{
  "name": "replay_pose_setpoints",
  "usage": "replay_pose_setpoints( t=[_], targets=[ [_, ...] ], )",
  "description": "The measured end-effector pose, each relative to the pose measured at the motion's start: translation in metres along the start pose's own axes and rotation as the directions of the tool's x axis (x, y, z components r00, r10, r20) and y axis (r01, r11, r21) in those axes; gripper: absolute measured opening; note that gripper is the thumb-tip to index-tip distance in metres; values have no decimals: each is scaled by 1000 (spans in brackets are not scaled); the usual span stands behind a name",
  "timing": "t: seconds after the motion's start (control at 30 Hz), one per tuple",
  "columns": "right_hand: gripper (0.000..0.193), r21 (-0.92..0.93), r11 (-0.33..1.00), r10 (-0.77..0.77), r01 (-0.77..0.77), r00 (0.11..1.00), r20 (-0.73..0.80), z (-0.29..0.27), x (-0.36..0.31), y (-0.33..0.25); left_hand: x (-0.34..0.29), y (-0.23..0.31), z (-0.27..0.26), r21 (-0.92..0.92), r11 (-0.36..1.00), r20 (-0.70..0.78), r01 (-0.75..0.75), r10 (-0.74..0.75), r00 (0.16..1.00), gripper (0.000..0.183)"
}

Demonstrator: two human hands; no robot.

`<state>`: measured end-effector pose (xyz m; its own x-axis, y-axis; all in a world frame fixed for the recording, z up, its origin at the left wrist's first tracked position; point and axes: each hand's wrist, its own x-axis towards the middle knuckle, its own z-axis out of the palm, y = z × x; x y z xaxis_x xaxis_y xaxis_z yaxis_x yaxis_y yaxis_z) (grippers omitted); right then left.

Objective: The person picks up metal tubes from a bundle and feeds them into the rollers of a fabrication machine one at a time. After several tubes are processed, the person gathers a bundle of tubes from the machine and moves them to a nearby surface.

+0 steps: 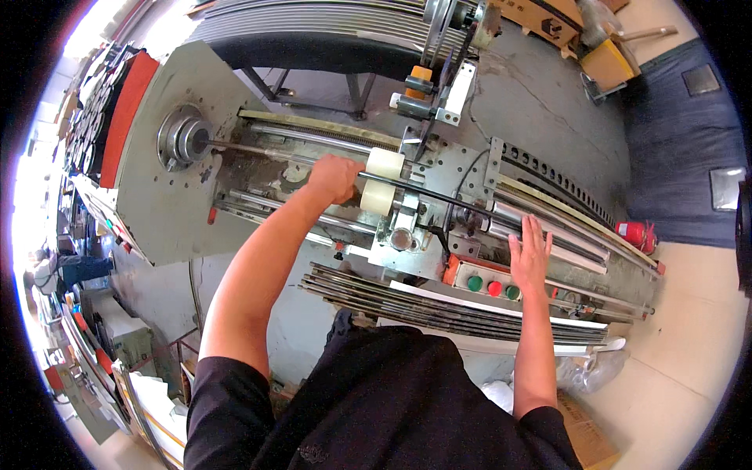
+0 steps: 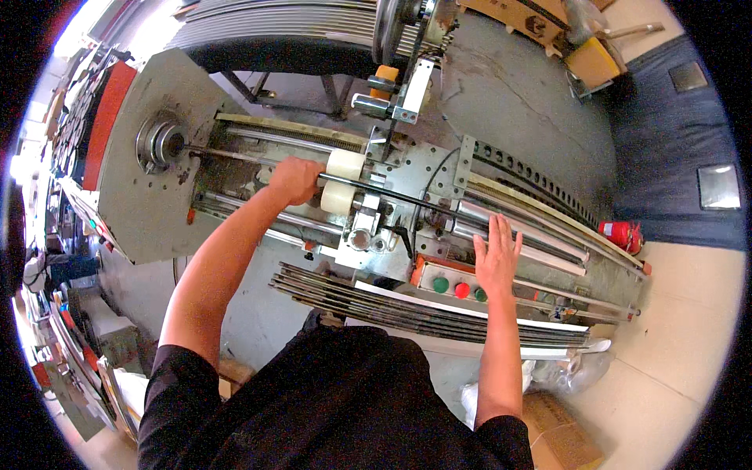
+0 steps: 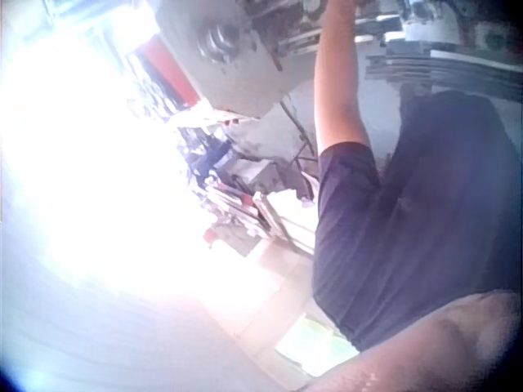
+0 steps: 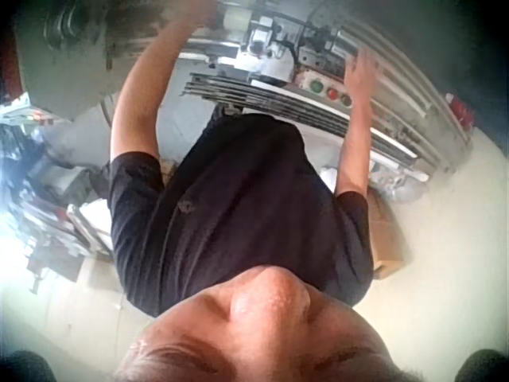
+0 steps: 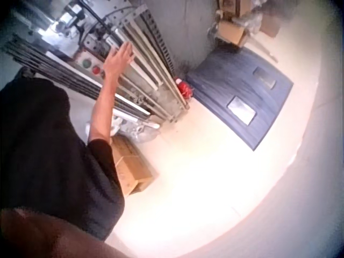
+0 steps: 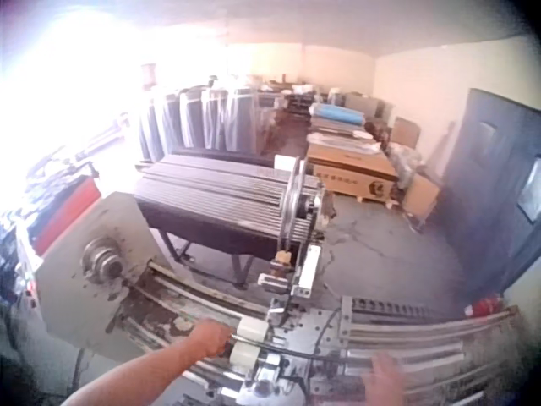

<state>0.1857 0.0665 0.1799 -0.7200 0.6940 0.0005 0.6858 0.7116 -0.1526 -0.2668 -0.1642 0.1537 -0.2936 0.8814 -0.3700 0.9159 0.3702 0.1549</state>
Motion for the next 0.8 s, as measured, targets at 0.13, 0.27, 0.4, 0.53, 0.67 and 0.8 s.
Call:
replay_pose_setpoints(
  t=[0.13,0.27,0.4,0.53,0.67,0.8],
  targets=[
    [61,28,998,-55,55,998,-23,6,10,-34,-3,-4,1,-12,999,-27,-51,50,998,33],
    [61,59,997,-47,48,999,-19,4,14,-52,-14,-45,4,-90,995,-54,-29,25,998,34],
    [62,38,999,-14,14,1000,-22,2,11,-49,-22,-97,1,-120,993,-53,-3,-3,999,31],
    [62,8,1000,0,1,999,-39,2,7,-48,-32,-164,12,-79,992,-85,96,-102,991,29],
    [61,-9,1000,10,-11,997,-80,-2,5,-51,-31,-198,13,21,979,-8,205,-205,979,33],
    [60,-8,1000,27,-28,995,-100,4,8,-55,-25,-184,16,42,991,48,125,-127,991,34]
  ],
)
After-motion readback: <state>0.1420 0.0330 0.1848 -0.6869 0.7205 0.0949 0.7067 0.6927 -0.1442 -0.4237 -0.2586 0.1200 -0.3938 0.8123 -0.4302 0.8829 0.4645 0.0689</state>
